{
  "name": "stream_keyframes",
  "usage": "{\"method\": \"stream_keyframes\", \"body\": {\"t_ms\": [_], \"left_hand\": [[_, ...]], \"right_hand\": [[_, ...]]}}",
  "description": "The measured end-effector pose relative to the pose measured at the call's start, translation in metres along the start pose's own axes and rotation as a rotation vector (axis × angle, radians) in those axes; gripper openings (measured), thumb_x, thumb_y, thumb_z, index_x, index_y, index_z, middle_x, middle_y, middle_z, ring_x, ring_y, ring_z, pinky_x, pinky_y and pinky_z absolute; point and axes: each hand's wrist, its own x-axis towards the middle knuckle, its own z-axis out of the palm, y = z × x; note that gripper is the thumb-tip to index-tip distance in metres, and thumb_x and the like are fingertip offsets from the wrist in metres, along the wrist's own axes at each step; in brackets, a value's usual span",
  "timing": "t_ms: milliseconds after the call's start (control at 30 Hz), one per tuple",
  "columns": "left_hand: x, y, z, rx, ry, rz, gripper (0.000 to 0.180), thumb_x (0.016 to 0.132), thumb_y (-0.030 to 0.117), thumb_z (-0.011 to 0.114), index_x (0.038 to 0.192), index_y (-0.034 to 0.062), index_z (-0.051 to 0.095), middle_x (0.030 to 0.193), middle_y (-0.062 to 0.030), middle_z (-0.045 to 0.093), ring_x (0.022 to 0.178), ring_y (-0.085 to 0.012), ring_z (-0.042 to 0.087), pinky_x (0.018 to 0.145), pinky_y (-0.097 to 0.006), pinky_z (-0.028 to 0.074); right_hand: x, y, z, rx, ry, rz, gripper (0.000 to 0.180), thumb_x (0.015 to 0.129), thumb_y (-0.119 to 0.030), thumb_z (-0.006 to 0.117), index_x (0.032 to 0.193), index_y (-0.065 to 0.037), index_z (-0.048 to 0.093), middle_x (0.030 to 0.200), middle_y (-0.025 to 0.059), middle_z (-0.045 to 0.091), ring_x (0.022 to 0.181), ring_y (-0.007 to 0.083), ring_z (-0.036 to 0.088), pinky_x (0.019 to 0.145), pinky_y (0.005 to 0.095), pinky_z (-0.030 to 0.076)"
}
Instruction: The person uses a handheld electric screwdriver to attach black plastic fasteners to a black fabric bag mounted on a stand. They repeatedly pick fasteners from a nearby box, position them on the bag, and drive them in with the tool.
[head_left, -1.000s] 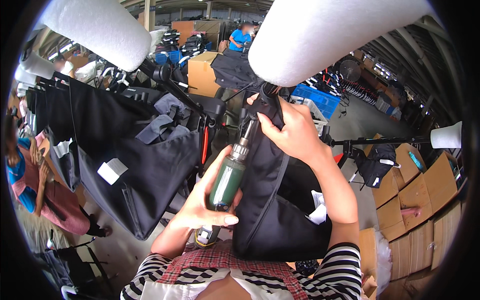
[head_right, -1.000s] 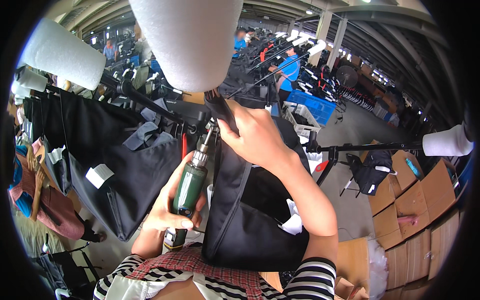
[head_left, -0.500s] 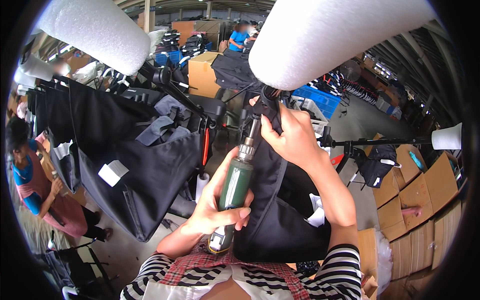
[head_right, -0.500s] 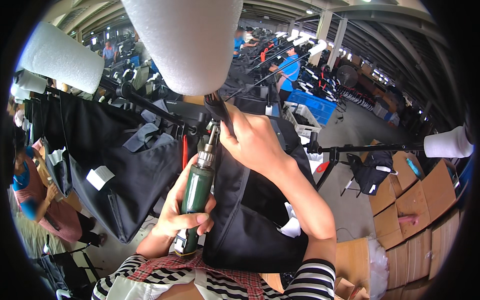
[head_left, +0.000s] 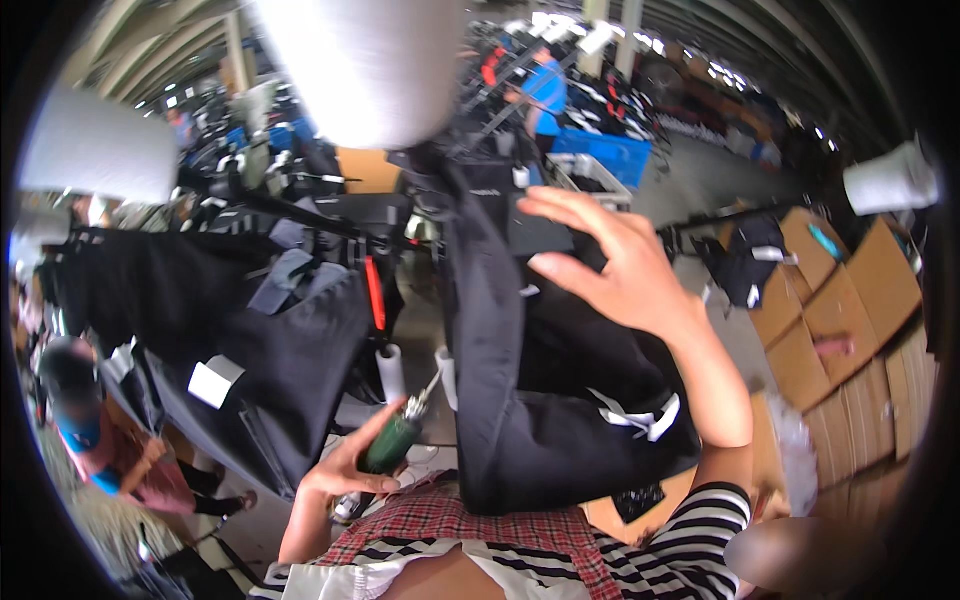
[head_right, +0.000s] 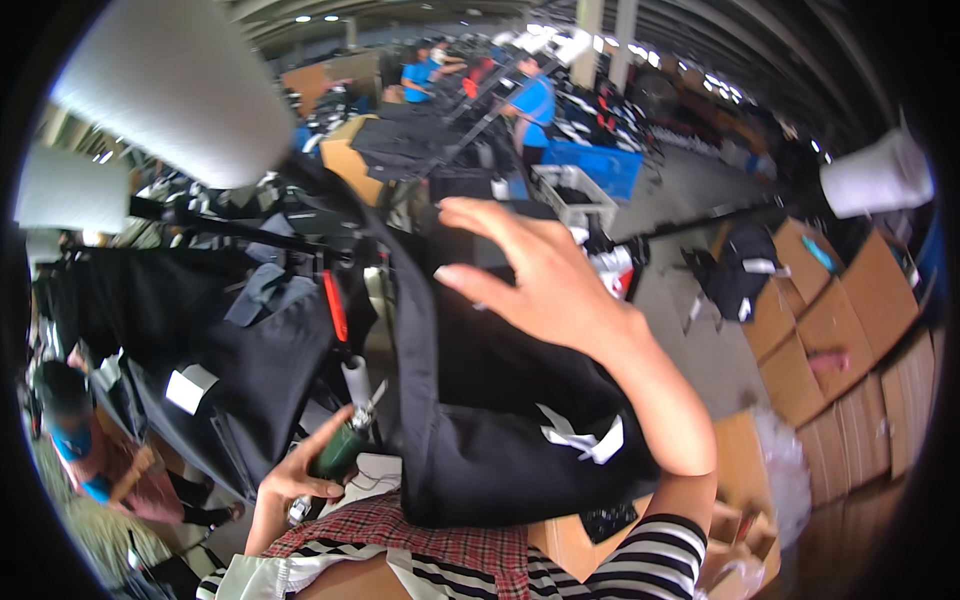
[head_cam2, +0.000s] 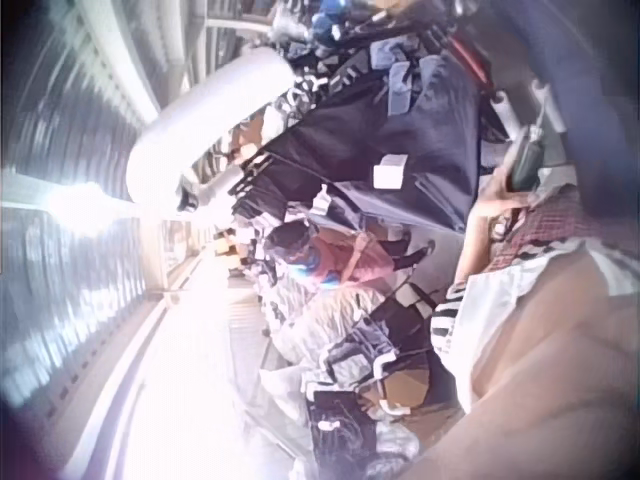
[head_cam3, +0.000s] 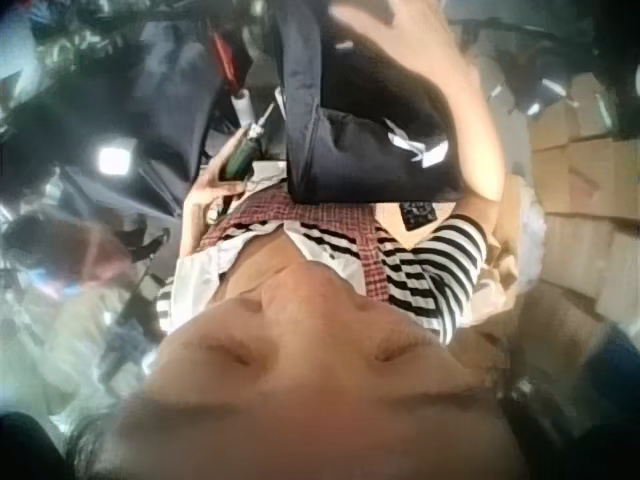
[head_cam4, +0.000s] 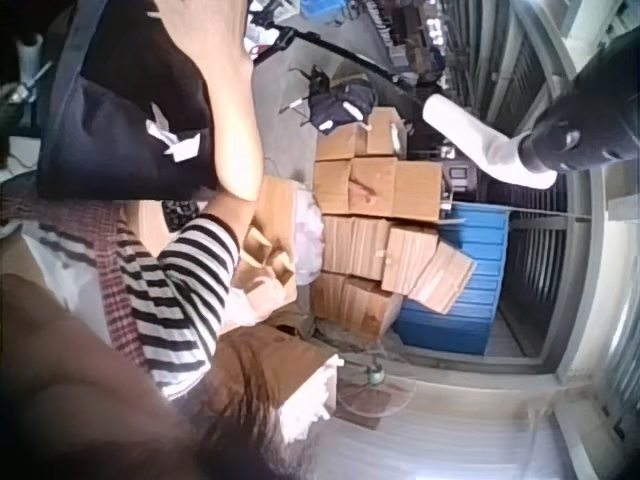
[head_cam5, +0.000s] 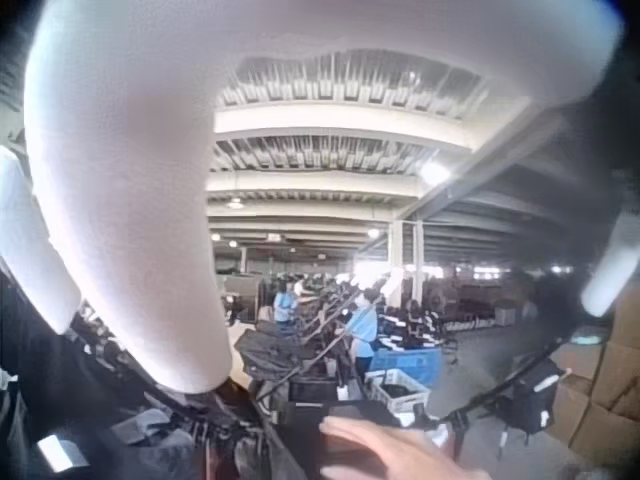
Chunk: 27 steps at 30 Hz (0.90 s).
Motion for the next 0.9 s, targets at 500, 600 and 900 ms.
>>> {"method": "stream_keyframes", "body": {"t_ms": [500, 600, 900], "left_hand": [[0.079, 0.019, 0.045, 0.366, -0.397, 0.218, 0.079, 0.065, 0.017, 0.093, 0.132, 0.0002, 0.055, 0.119, -0.0138, 0.065, 0.110, -0.0229, 0.059, 0.097, -0.034, 0.043], [0.101, 0.038, 0.062, -0.126, -0.284, 0.136, 0.113, 0.059, 0.009, 0.093, 0.154, 0.0043, 0.034, 0.102, -0.0095, 0.064, 0.074, -0.0106, 0.061, 0.065, -0.025, 0.050], [0.126, 0.059, 0.086, -0.338, -0.227, 0.231, 0.128, 0.056, 0.001, 0.085, 0.160, 0.0042, 0.011, 0.106, -0.0179, 0.060, 0.065, -0.0157, 0.061, 0.048, -0.025, 0.050]], "right_hand": [[-0.209, 0.016, -0.119, -0.472, 0.642, 0.671, 0.024, 0.102, -0.020, 0.060, 0.115, -0.002, 0.070, 0.097, 0.0078, 0.077, 0.090, 0.0118, 0.069, 0.080, 0.0254, 0.051], [-0.244, 0.022, -0.122, -0.651, 0.452, 0.919, 0.023, 0.101, -0.015, 0.057, 0.111, 0.001, 0.070, 0.088, 0.0115, 0.077, 0.082, 0.0167, 0.073, 0.076, 0.0296, 0.055], [-0.261, 0.030, 0.116, 0.266, -0.058, 0.941, 0.033, 0.098, -0.035, 0.065, 0.104, -0.003, 0.071, 0.094, 0.0160, 0.075, 0.087, 0.0272, 0.074, 0.079, 0.0361, 0.058]]}}
